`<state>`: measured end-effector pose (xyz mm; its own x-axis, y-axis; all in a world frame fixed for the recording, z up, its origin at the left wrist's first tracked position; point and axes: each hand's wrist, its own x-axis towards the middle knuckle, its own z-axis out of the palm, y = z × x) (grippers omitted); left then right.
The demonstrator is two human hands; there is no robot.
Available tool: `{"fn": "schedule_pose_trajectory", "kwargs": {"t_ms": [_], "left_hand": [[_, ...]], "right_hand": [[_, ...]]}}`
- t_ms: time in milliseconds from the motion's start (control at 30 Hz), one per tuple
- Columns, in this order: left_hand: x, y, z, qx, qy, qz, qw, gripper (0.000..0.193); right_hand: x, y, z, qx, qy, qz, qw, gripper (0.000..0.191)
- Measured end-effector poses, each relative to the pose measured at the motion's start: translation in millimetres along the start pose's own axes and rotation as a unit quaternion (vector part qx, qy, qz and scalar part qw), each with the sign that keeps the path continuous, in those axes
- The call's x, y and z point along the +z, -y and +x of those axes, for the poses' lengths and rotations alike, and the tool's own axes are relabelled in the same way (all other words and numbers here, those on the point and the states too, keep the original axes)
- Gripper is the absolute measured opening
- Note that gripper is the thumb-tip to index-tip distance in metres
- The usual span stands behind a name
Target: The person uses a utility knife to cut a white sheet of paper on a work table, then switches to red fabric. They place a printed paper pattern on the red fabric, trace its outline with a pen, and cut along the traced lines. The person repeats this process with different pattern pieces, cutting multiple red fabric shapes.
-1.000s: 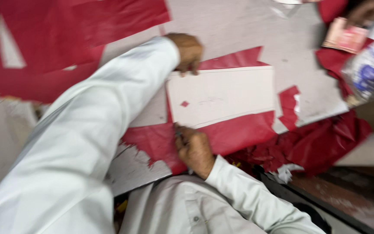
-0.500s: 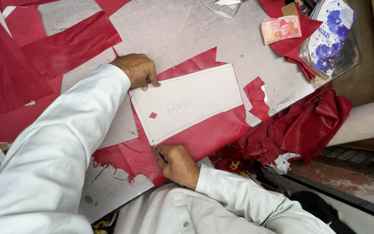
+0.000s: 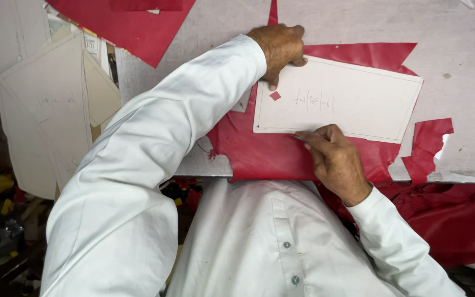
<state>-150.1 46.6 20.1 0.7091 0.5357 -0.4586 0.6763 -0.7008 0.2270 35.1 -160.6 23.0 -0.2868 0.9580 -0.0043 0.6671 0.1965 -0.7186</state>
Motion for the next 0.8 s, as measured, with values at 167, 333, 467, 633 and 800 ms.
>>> {"fn": "schedule_pose_trajectory", "kwargs": {"t_ms": [167, 333, 467, 633, 800], "left_hand": [[11, -19, -20, -0.032, -0.021, 0.056, 0.998, 0.121], [26, -32, -14, -0.085, -0.028, 0.051, 0.995, 0.139], [33, -34, -2, -0.099, -0.04, 0.062, 0.992, 0.143], [34, -33, 2, -0.115, -0.024, 0.057, 0.991, 0.144], [28, -35, 1, -0.121, -0.011, 0.052, 0.991, 0.145]], "right_hand": [[38, 3, 10, -0.138, 0.013, -0.043, 0.989, 0.047], [59, -7, 21, -0.149, 0.018, -0.076, 0.986, 0.045], [66, -14, 25, -0.171, 0.013, -0.079, 0.982, 0.047], [66, -15, 26, -0.186, 0.014, -0.088, 0.978, 0.045], [65, -11, 29, -0.188, 0.015, -0.091, 0.978, 0.049]]}}
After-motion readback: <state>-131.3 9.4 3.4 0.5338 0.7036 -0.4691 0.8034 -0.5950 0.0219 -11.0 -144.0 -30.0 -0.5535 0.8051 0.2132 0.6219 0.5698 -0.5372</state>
